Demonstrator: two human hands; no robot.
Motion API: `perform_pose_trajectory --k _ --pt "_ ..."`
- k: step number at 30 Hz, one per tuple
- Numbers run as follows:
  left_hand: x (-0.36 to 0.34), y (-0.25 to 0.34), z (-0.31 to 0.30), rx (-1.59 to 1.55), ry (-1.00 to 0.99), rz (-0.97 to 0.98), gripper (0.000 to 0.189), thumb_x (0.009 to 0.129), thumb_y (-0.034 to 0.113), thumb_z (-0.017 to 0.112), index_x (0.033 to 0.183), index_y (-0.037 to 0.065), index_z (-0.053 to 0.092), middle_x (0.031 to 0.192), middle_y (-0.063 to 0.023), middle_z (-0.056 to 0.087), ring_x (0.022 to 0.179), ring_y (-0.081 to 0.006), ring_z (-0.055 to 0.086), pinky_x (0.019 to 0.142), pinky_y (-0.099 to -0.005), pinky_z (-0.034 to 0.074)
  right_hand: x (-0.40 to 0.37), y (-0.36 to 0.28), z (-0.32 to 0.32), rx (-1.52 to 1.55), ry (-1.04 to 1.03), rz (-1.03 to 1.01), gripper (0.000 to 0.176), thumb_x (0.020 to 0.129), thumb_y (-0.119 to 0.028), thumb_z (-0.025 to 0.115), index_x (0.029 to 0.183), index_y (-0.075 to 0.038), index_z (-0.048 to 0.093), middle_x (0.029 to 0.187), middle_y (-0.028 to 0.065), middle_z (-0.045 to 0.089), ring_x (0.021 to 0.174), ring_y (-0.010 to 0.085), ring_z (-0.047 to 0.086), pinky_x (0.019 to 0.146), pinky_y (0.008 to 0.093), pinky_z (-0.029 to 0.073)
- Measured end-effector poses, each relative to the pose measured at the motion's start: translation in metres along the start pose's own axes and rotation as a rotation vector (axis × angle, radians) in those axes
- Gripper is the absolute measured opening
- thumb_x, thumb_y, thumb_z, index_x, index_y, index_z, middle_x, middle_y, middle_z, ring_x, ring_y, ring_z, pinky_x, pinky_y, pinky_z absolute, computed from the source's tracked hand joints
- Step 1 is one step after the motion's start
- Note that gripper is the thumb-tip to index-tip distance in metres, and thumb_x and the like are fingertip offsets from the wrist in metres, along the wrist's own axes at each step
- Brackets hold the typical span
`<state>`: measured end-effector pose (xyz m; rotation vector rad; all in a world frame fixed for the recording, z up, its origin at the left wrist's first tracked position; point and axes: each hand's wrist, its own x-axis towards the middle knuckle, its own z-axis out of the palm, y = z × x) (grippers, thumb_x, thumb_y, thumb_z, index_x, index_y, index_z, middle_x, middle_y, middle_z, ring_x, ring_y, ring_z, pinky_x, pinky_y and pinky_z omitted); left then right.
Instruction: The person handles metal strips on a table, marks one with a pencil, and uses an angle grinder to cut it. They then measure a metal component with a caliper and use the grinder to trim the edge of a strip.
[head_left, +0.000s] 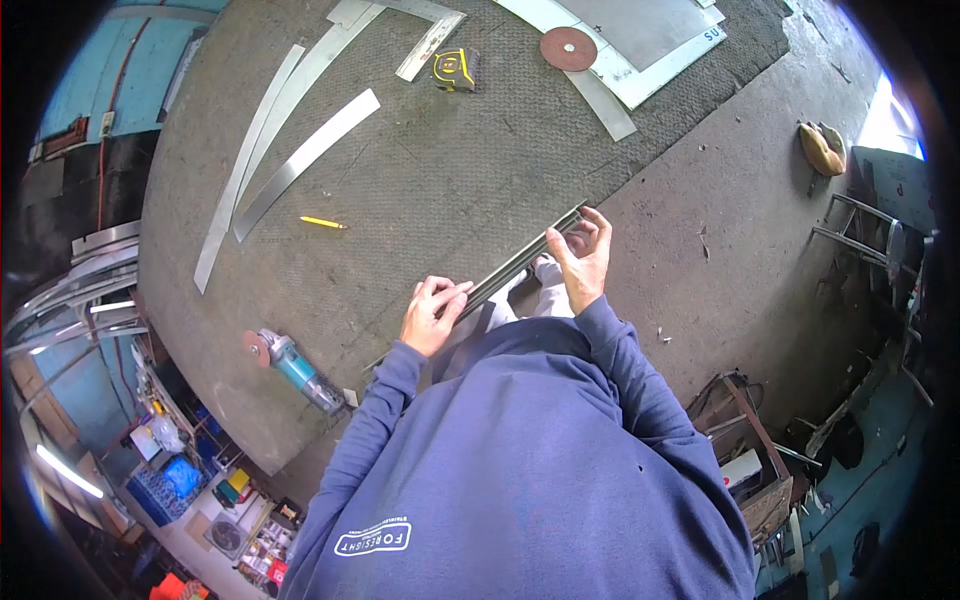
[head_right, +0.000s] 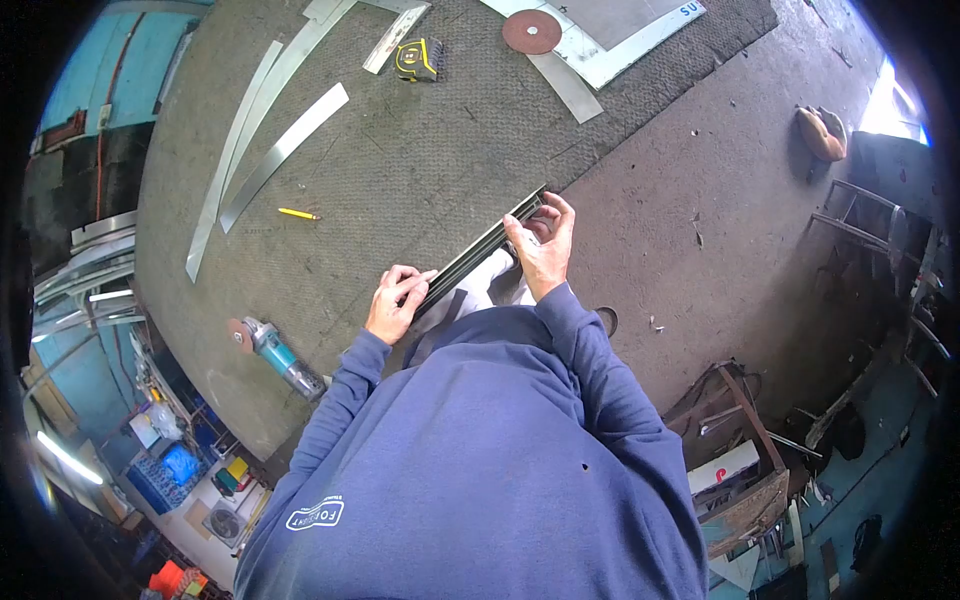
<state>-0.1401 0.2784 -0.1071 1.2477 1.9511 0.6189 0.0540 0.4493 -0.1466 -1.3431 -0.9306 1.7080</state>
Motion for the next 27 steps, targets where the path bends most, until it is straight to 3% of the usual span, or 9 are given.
perform_pose_trajectory --k 11,13,15,17,18,20,23,27 --pt "0.000 0.000 0.001 0.007 0.009 -0.001 0.026 0.094 0.025 0.061 0.114 0.012 0.073 0.102 -0.0080 0.058 0.097 -0.0248 0.054 0.088 -0.0362 0.046 -0.002 -0.006 0.001 -0.032 0.009 0.020 0.071 0.079 -0.008 0.080 0.135 -0.008 0.037 0.111 0.0084 0.045 0.090 0.0162 0.060 0.073 0.0278 0.058" --pt "0.000 0.000 -0.001 0.016 -0.012 0.000 0.033 0.091 0.028 0.064 0.120 0.012 0.069 0.104 -0.0091 0.059 0.099 -0.0267 0.055 0.088 -0.0376 0.047 -0.001 -0.003 0.001 -0.036 0.012 0.030 0.073 0.080 -0.009 0.080 0.138 -0.008 0.036 0.112 0.0084 0.045 0.089 0.0160 0.060 0.074 0.0271 0.058" --pt "-0.001 0.014 -0.004 0.090 0.002 0.050 0.039 0.089 0.030 0.067 0.123 0.012 0.067 0.105 -0.0098 0.059 0.100 -0.0280 0.056 0.088 -0.0387 0.048 0.001 0.003 0.001 -0.107 -0.009 -0.084 0.079 0.079 -0.016 0.082 0.143 -0.006 0.037 0.113 0.0118 0.046 0.095 0.0204 0.059 0.075 0.0290 0.056" --pt "-0.006 0.021 -0.006 0.258 0.011 0.129 0.059 0.078 0.032 0.075 0.131 0.011 0.058 0.111 -0.0113 0.059 0.104 -0.0312 0.057 0.090 -0.0415 0.050 0.006 -0.002 -0.003 -0.839 0.044 -0.492 0.085 0.077 -0.026 0.084 0.144 -0.002 0.039 0.117 0.0166 0.044 0.104 0.0270 0.054 0.083 0.0361 0.053" --pt "-0.009 0.015 -0.002 0.296 0.027 0.133 0.060 0.076 0.028 0.075 0.130 0.011 0.057 0.112 -0.0110 0.059 0.105 -0.0311 0.057 0.090 -0.0414 0.051 0.004 -0.013 0.004 -0.736 0.050 -0.442 0.086 0.074 -0.032 0.085 0.140 0.002 0.042 0.122 0.0194 0.041 0.116 0.0321 0.046 0.095 0.0428 0.045" --pt "-0.010 0.005 0.005 0.370 0.053 0.125 0.062 0.072 0.022 0.076 0.129 0.010 0.055 0.113 -0.0102 0.059 0.106 -0.0308 0.058 0.090 -0.0410 0.051 0.011 -0.012 0.001 -0.872 0.067 -0.597 0.080 0.073 -0.029 0.086 0.136 0.000 0.045 0.130 0.0199 0.039 0.126 0.0356 0.038 0.107 0.0453 0.035" --pt "-0.017 0.001 0.016 0.435 0.117 0.093 0.060 0.070 0.018 0.076 0.126 0.010 0.055 0.114 -0.0088 0.059 0.107 -0.0302 0.058 0.089 -0.0404 0.052 0.011 -0.021 0.005 -0.724 -0.054 -0.617 0.075 0.079 -0.021 0.081 0.139 0.000 0.042 0.149 0.0201 0.034 0.138 0.0361 0.034 0.115 0.0460 0.028" --pt "-0.020 0.006 0.016 0.376 0.271 0.103 0.050 0.070 0.014 0.075 0.118 0.010 0.061 0.107 -0.0071 0.061 0.101 -0.0277 0.061 0.082 -0.0377 0.054 0.014 -0.004 0.001 -0.666 -0.195 -0.557 0.072 0.084 -0.017 0.076 0.143 0.001 0.038 0.146 0.0196 0.042 0.135 0.0313 0.042 0.114 0.0420 0.030"
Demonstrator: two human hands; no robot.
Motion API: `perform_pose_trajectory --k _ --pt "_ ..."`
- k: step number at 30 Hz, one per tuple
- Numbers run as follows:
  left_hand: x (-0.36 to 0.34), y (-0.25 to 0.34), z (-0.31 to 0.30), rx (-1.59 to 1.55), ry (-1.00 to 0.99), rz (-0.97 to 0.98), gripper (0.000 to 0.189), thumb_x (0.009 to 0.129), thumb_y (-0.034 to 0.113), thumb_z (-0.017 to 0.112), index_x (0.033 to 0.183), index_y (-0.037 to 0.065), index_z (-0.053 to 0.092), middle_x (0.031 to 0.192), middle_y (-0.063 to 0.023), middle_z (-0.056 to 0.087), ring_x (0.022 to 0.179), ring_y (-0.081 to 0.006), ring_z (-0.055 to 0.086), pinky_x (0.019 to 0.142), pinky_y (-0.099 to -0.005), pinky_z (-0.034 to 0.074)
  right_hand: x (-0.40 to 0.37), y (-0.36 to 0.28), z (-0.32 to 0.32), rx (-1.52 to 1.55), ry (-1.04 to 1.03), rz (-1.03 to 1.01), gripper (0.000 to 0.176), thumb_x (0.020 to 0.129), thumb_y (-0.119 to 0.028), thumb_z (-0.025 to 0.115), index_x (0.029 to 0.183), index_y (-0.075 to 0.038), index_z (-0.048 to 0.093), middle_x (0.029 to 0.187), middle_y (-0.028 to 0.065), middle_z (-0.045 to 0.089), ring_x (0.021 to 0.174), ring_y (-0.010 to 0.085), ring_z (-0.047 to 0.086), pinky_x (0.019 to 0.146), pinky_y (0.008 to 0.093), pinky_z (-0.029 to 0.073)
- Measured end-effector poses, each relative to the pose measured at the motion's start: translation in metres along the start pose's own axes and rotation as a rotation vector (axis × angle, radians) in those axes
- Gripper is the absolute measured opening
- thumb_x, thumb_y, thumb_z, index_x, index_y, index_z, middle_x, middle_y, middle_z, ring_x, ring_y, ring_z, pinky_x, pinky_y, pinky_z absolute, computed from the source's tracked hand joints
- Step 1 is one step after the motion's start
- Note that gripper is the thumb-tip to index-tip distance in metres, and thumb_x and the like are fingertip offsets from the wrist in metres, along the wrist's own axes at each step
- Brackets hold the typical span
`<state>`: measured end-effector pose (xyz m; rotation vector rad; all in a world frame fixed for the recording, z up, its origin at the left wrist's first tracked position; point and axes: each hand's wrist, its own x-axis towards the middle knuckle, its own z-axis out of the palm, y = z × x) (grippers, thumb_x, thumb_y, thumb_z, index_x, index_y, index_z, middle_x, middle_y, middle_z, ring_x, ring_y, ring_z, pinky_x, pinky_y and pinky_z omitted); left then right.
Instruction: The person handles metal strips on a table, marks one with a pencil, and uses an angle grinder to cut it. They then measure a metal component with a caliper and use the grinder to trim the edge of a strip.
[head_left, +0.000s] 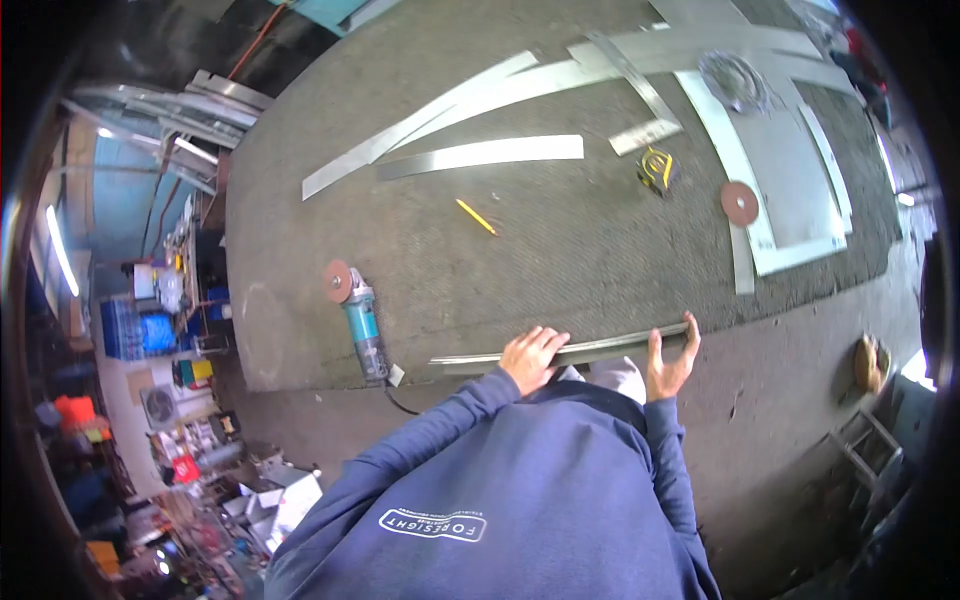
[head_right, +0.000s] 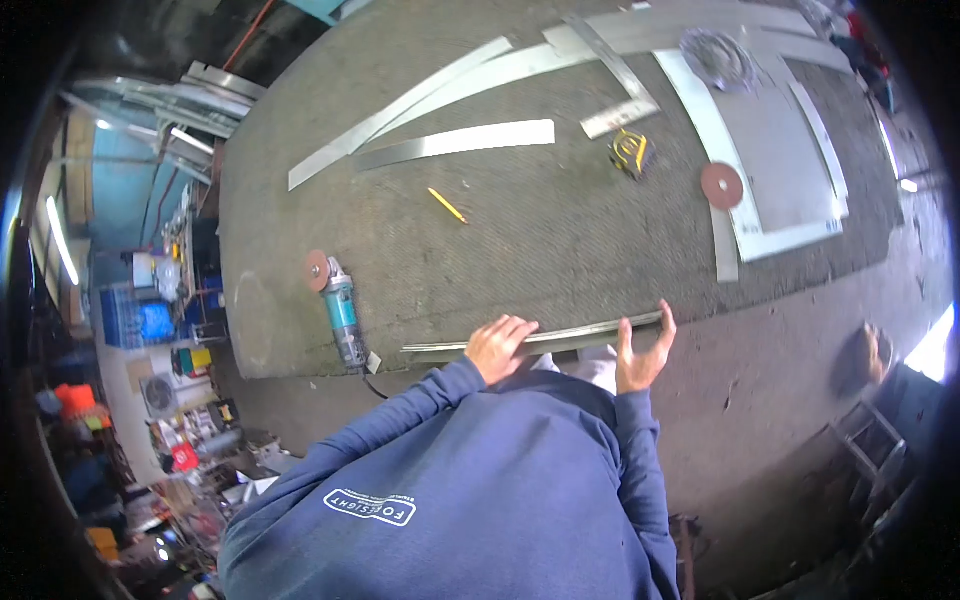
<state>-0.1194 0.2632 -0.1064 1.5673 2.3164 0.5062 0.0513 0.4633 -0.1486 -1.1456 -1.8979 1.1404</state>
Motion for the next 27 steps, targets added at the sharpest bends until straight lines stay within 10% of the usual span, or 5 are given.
perform_pose_trajectory --k 8,13,20,27 --pt "-0.006 -0.017 0.014 -0.083 0.137 -0.014 0.015 0.078 0.015 0.069 0.091 0.010 0.066 0.086 -0.0036 0.062 0.082 -0.0246 0.064 0.067 -0.0366 0.055 0.046 -0.042 0.008 -0.005 0.132 -0.218 0.054 0.083 -0.011 0.074 0.131 0.000 0.051 0.130 0.0158 0.056 0.129 0.0342 0.048 0.109 0.0430 0.037" --pt "-0.013 -0.020 0.017 -0.043 0.072 0.031 0.019 0.084 0.018 0.063 0.103 0.013 0.063 0.099 -0.0024 0.058 0.096 -0.0226 0.059 0.075 -0.0362 0.055 0.123 -0.093 0.080 -0.226 -0.520 -0.534 0.051 0.082 -0.010 0.073 0.129 -0.002 0.054 0.132 0.0190 0.054 0.126 0.0372 0.050 0.105 0.0424 0.041" --pt "-0.021 -0.019 0.027 -0.042 0.073 0.019 0.029 0.088 0.023 0.054 0.114 0.015 0.064 0.104 -0.0058 0.058 0.102 -0.0251 0.059 0.081 -0.0395 0.056 0.230 -0.108 0.256 -0.480 -0.663 -0.914 0.075 0.080 -0.022 0.076 0.144 -0.004 0.041 0.144 0.0213 0.044 0.134 0.0400 0.042 0.112 0.0457 0.035" --pt "-0.029 -0.008 0.051 0.034 0.203 -0.016 0.030 0.088 0.026 0.053 0.113 0.015 0.065 0.112 -0.0068 0.061 0.106 -0.0239 0.061 0.078 -0.0372 0.057 0.294 -0.085 0.316 -0.578 -0.883 -0.910 0.071 0.067 -0.024 0.086 0.130 -0.009 0.056 0.112 0.0223 0.064 0.106 0.0382 0.061 0.093 0.0441 0.050"
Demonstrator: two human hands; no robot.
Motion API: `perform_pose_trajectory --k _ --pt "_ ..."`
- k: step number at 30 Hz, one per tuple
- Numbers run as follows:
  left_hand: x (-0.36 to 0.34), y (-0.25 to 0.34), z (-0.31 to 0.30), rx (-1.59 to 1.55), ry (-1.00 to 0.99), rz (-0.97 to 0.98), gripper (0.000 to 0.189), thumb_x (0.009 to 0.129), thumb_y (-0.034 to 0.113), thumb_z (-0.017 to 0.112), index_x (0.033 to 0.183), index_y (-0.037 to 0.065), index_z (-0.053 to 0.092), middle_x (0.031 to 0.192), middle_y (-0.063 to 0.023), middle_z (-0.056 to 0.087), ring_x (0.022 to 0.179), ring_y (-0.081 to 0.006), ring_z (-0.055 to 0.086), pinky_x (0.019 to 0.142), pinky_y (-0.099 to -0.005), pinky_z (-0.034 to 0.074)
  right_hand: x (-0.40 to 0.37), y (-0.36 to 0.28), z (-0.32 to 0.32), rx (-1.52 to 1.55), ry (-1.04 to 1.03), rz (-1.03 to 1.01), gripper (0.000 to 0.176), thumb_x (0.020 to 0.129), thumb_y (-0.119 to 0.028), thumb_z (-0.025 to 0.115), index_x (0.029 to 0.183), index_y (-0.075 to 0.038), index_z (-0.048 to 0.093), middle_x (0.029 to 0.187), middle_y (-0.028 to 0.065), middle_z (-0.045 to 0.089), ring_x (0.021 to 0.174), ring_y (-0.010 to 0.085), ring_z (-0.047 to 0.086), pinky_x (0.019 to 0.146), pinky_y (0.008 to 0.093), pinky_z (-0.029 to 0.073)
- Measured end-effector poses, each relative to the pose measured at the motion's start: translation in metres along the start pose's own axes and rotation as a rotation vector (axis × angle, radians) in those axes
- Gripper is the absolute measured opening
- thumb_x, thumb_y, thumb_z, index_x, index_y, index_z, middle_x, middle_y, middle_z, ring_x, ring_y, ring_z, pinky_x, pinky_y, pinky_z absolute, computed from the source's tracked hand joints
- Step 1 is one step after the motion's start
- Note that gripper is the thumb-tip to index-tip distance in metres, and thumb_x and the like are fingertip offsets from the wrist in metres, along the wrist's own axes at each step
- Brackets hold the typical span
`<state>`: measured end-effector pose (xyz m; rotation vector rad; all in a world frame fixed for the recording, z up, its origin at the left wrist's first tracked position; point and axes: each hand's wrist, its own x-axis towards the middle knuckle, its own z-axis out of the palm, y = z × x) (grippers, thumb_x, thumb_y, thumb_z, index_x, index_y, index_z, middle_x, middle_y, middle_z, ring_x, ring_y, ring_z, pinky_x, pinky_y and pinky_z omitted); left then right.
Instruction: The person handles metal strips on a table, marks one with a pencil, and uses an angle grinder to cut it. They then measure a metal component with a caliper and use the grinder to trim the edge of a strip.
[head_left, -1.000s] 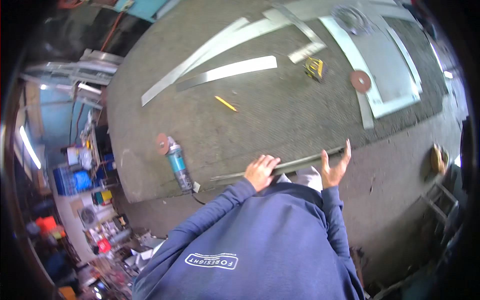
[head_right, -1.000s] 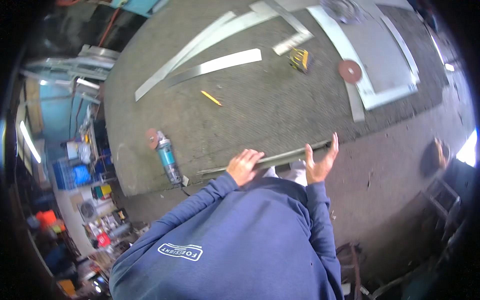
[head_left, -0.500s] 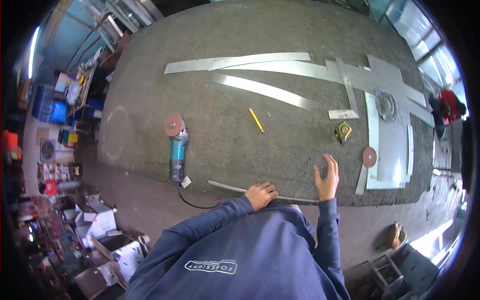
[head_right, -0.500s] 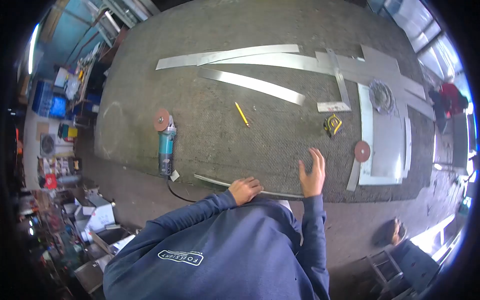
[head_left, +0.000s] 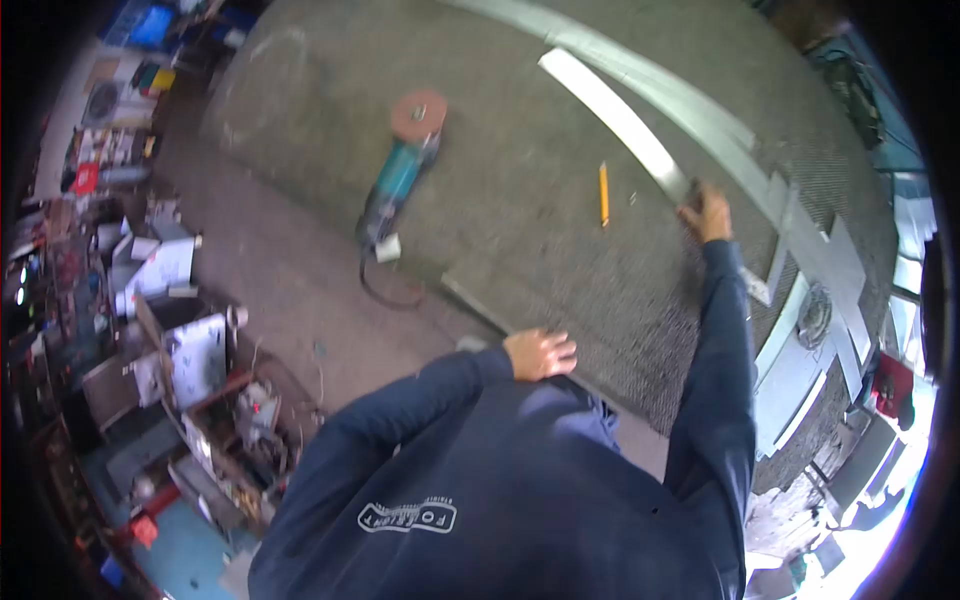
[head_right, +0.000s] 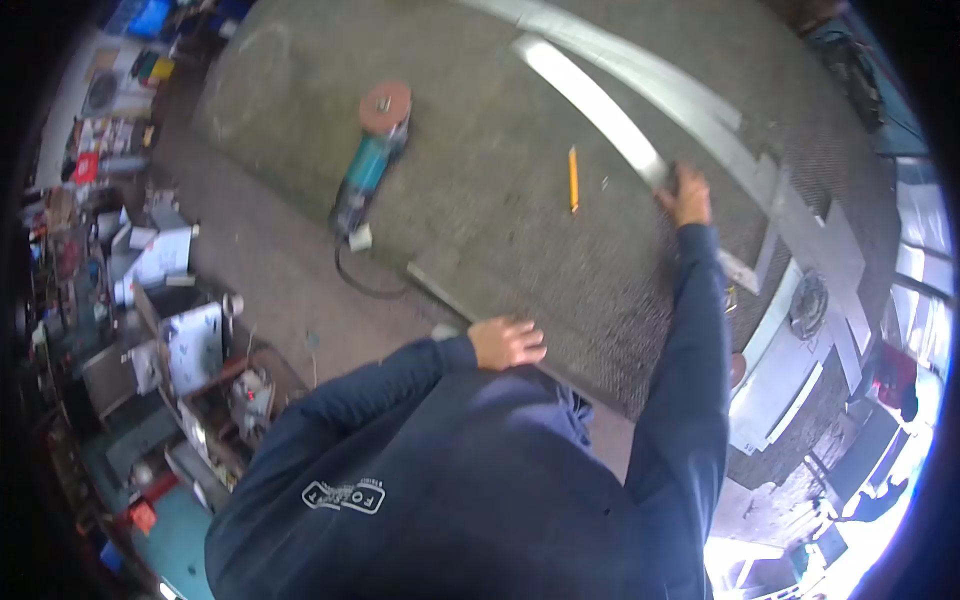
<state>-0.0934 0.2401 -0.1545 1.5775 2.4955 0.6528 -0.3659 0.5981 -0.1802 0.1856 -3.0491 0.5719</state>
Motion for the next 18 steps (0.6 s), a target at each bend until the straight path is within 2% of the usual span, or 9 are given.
perform_pose_trajectory --k 2,3,5,6,8,12,16,18 --pt "0.007 -0.004 -0.012 -0.013 -0.074 -0.030 0.029 0.088 0.026 0.053 0.113 0.015 0.065 0.114 -0.0070 0.061 0.109 -0.0234 0.060 0.079 -0.0369 0.056 0.007 -0.013 -0.025 0.229 -0.178 0.091 0.067 0.068 -0.020 0.086 0.127 -0.009 0.056 0.101 0.0219 0.069 0.095 0.0335 0.068 0.084 0.0435 0.053" --pt "0.009 -0.002 -0.016 -0.019 -0.134 -0.039 0.029 0.089 0.026 0.053 0.114 0.015 0.064 0.115 -0.0069 0.061 0.111 -0.0232 0.059 0.081 -0.0371 0.056 0.008 -0.028 -0.036 0.257 -0.254 0.086 0.060 0.074 -0.015 0.081 0.127 -0.008 0.055 0.096 0.0223 0.069 0.093 0.0327 0.069 0.082 0.0421 0.053" --pt "0.012 -0.003 -0.021 -0.014 -0.185 -0.042 0.030 0.089 0.025 0.052 0.115 0.015 0.063 0.116 -0.0069 0.060 0.112 -0.0233 0.059 0.082 -0.0376 0.056 0.003 -0.043 -0.042 0.119 -0.281 0.002 0.046 0.082 -0.008 0.071 0.126 -0.008 0.058 0.102 0.0221 0.068 0.095 0.0341 0.068 0.083 0.0417 0.053" --pt "0.012 -0.003 -0.021 0.004 -0.224 -0.028 0.030 0.090 0.025 0.052 0.116 0.015 0.062 0.118 -0.0070 0.059 0.114 -0.0233 0.058 0.083 -0.0381 0.056 -0.005 -0.042 -0.035 0.121 -0.285 0.000 0.046 0.082 -0.008 0.071 0.126 -0.008 0.058 0.102 0.0221 0.068 0.095 0.0341 0.068 0.083 0.0417 0.053" --pt "0.008 -0.002 -0.016 0.024 -0.163 -0.019 0.031 0.090 0.026 0.052 0.117 0.015 0.062 0.117 -0.0069 0.058 0.114 -0.0232 0.057 0.082 -0.0389 0.055 -0.024 -0.033 -0.018 0.054 0.063 -0.200 0.037 0.088 -0.002 0.061 0.123 -0.009 0.063 0.111 0.0216 0.066 0.100 0.0356 0.066 0.085 0.0421 0.053" --pt "0.000 0.005 -0.007 0.135 -0.009 -0.003 0.033 0.089 0.026 0.053 0.119 0.015 0.061 0.114 -0.0066 0.057 0.111 -0.0228 0.056 0.082 -0.0410 0.055 -0.104 -0.088 -0.040 0.213 0.114 -0.170 0.044 0.087 0.006 0.053 0.126 -0.012 0.064 0.116 0.0211 0.063 0.103 0.0365 0.065 0.089 0.0408 0.052" --pt "0.002 0.008 -0.013 0.101 0.005 -0.029 0.031 0.088 0.026 0.054 0.118 0.016 0.060 0.109 -0.0062 0.055 0.108 -0.0227 0.056 0.083 -0.0401 0.054 -0.190 -0.126 -0.054 0.325 0.094 -0.076 0.054 0.084 0.013 0.051 0.129 -0.014 0.064 0.114 0.0166 0.063 0.103 0.0314 0.065 0.090 0.0381 0.052" --pt "0.011 0.002 -0.019 0.041 -0.106 -0.023 0.028 0.087 0.025 0.055 0.114 0.016 0.059 0.105 -0.0061 0.054 0.104 -0.0224 0.056 0.082 -0.0382 0.054 -0.223 -0.137 -0.057 0.331 0.108 0.006 0.053 0.082 0.013 0.052 0.126 -0.013 0.066 0.113 0.0137 0.062 0.102 0.0279 0.063 0.089 0.0358 0.052"
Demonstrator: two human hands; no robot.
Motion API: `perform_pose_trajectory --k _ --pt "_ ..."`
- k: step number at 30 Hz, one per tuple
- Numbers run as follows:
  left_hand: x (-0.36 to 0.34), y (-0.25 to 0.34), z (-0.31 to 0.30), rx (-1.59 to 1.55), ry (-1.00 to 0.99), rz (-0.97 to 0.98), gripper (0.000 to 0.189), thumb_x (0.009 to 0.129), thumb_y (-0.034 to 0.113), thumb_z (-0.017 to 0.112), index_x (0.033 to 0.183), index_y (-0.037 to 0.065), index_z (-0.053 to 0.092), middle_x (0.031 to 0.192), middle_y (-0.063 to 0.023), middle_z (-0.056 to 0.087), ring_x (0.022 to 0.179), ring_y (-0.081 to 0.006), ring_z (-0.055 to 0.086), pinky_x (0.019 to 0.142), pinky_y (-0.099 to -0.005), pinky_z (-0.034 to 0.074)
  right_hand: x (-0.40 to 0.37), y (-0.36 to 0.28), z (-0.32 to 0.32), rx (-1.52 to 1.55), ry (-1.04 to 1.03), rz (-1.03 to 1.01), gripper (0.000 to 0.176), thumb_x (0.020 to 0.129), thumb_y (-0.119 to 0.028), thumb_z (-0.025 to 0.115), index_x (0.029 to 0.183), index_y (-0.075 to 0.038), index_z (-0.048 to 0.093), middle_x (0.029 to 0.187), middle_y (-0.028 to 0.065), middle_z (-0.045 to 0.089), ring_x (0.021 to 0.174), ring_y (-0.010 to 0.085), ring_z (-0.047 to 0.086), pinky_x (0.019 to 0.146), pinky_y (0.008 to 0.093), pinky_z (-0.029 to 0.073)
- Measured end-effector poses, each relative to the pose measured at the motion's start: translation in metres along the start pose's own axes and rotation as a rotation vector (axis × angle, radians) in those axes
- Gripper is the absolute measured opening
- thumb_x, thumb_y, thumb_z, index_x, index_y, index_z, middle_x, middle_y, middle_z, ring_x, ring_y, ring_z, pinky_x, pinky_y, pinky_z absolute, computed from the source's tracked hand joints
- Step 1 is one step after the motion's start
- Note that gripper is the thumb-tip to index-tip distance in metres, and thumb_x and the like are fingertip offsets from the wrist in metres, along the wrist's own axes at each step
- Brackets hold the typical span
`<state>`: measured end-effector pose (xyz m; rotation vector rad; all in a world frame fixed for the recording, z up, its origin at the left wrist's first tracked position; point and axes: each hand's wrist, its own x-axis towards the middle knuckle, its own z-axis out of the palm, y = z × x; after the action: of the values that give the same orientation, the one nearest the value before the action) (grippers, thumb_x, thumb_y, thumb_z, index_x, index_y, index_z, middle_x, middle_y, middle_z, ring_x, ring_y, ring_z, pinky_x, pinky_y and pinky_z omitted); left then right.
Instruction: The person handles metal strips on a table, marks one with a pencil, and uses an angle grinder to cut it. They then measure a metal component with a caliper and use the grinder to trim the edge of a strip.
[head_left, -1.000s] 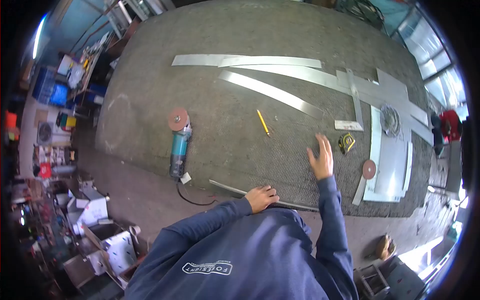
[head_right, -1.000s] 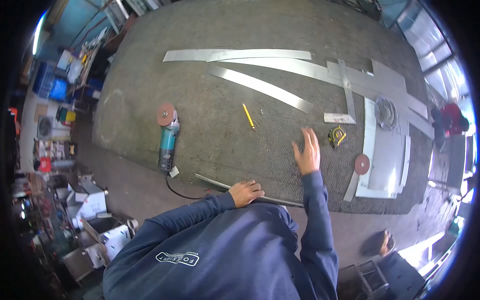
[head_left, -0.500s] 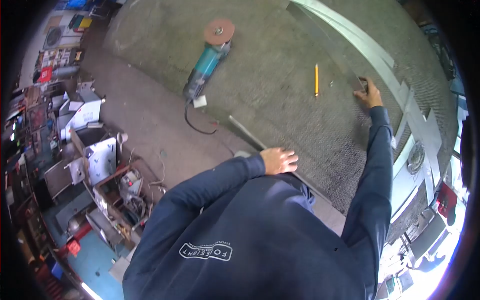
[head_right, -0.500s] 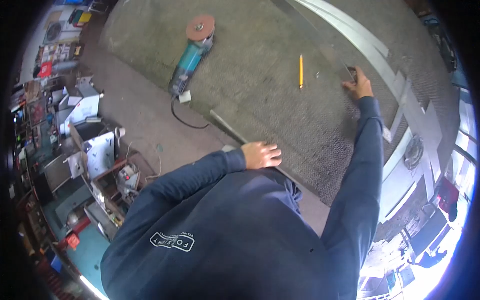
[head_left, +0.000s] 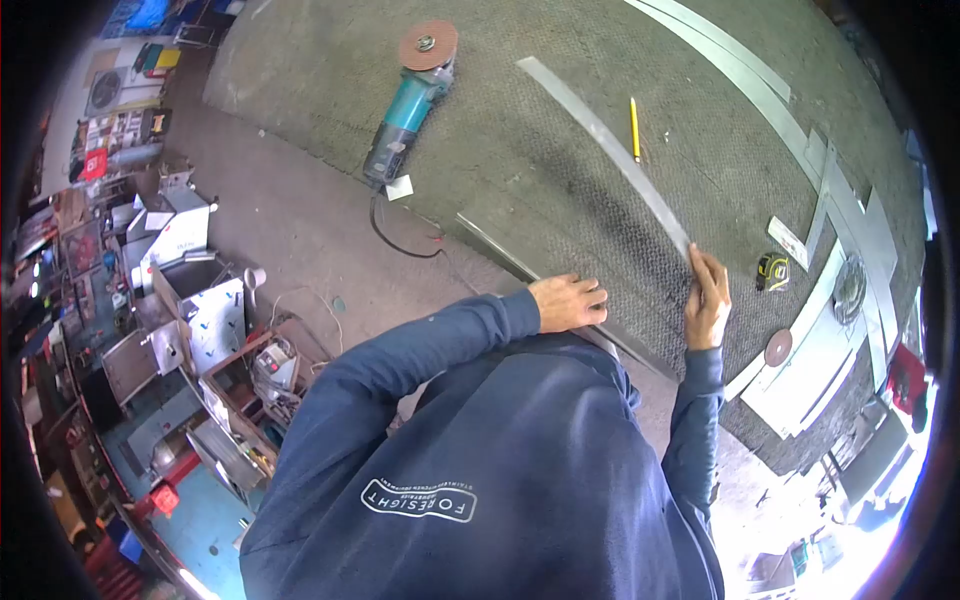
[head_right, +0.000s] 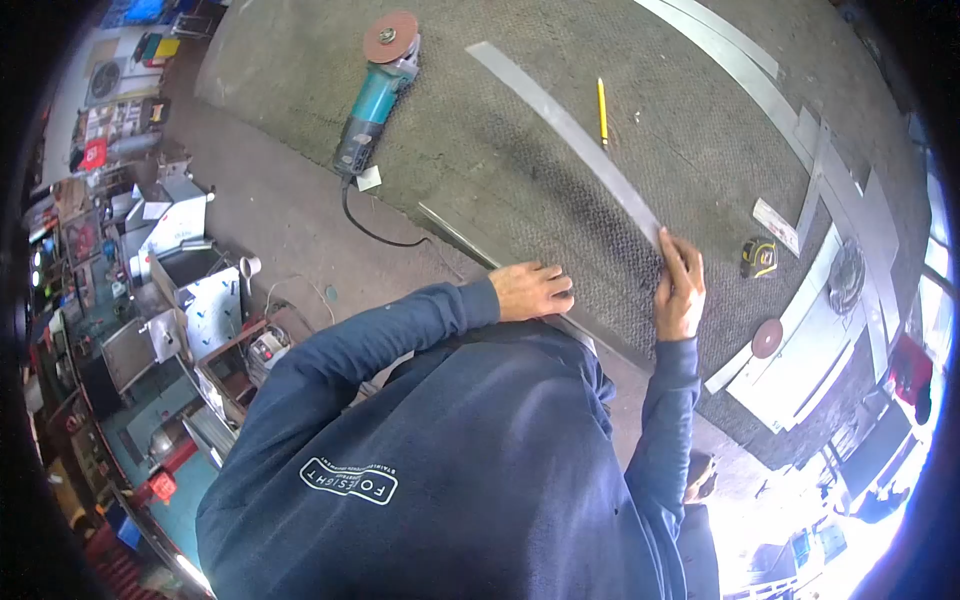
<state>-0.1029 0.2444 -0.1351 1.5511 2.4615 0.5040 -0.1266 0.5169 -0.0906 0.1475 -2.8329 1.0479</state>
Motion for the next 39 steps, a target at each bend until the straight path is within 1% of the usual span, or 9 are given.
perform_pose_trajectory --k 5,7,11,27,33,35,36,37,39 --pt "0.000 -0.001 -0.004 0.052 0.012 0.079 0.028 0.085 0.026 0.057 0.111 0.015 0.058 0.102 -0.0057 0.053 0.101 -0.0218 0.057 0.078 -0.0362 0.054 -0.059 0.000 -0.009 0.120 -0.108 0.097 0.055 0.077 0.012 0.056 0.123 -0.016 0.068 0.112 0.0131 0.061 0.101 0.0287 0.062 0.088 0.0355 0.051" --pt "-0.002 0.001 -0.001 0.080 0.019 0.061 0.028 0.084 0.027 0.058 0.110 0.015 0.059 0.101 -0.0052 0.054 0.102 -0.0207 0.057 0.077 -0.0363 0.054 -0.076 -0.004 -0.015 -0.118 -0.161 0.060 0.057 0.074 0.010 0.059 0.122 -0.019 0.070 0.111 0.0124 0.060 0.100 0.0296 0.060 0.088 0.0367 0.050" --pt "-0.013 0.008 0.010 0.235 0.138 0.046 0.039 0.085 0.027 0.059 0.122 0.017 0.059 0.110 -0.0054 0.056 0.102 -0.0217 0.055 0.077 -0.0374 0.052 -0.103 0.000 -0.003 -0.190 -0.092 -0.004 0.058 0.071 0.008 0.061 0.120 -0.022 0.071 0.115 0.0117 0.057 0.105 0.0303 0.056 0.096 0.0418 0.042" --pt "-0.015 0.013 0.011 0.222 0.150 -0.009 0.032 0.086 0.024 0.056 0.116 0.017 0.064 0.112 -0.0060 0.056 0.104 -0.0233 0.053 0.077 -0.0379 0.050 -0.118 0.006 0.016 -0.134 -0.008 0.060 0.072 0.063 0.010 0.060 0.131 -0.013 0.061 0.118 0.0093 0.056 0.110 0.0286 0.054 0.098 0.0414 0.041" --pt "-0.015 0.012 0.009 0.218 0.117 -0.002 0.035 0.086 0.024 0.057 0.119 0.016 0.062 0.112 -0.0057 0.057 0.104 -0.0227 0.053 0.077 -0.0374 0.050 -0.100 0.005 0.002 -0.072 -0.207 0.177 0.069 0.070 -0.013 0.075 0.136 -0.011 0.056 0.113 0.0129 0.059 0.104 0.0302 0.057 0.093 0.0413 0.045" --pt "-0.015 0.012 0.008 0.211 0.150 0.006 0.036 0.086 0.024 0.056 0.121 0.015 0.061 0.113 -0.0060 0.056 0.105 -0.0230 0.053 0.079 -0.0384 0.049 -0.090 0.008 -0.004 0.142 -0.313 0.281 0.060 0.076 -0.027 0.078 0.129 -0.006 0.060 0.099 0.0147 0.065 0.088 0.0297 0.063 0.082 0.0401 0.050" --pt "-0.014 0.011 0.008 0.211 0.150 0.011 0.036 0.086 0.024 0.056 0.121 0.015 0.061 0.113 -0.0060 0.056 0.105 -0.0230 0.053 0.079 -0.0384 0.049 -0.084 0.012 -0.007 0.179 -0.323 0.296 0.037 0.083 -0.025 0.075 0.112 -0.002 0.068 0.085 0.0143 0.066 0.075 0.0269 0.065 0.070 0.0367 0.051" --pt "-0.015 0.011 0.008 0.189 0.135 0.007 0.038 0.086 0.023 0.056 0.123 0.016 0.060 0.111 -0.0052 0.056 0.102 -0.0225 0.054 0.079 -0.0383 0.049 -0.081 0.016 -0.010 0.178 -0.321 0.300 0.037 0.083 -0.025 0.075 0.112 -0.002 0.068 0.085 0.0143 0.066 0.075 0.0269 0.065 0.070 0.0367 0.051" --pt "-0.016 0.012 0.009 0.166 0.115 0.000 0.039 0.086 0.023 0.056 0.125 0.017 0.059 0.110 -0.0044 0.056 0.100 -0.0219 0.054 0.080 -0.0382 0.048 -0.072 0.016 -0.024 0.155 -0.338 0.348 0.023 0.084 -0.019 0.073 0.095 0.001 0.071 0.082 0.0120 0.065 0.074 0.0239 0.064 0.068 0.0334 0.049"
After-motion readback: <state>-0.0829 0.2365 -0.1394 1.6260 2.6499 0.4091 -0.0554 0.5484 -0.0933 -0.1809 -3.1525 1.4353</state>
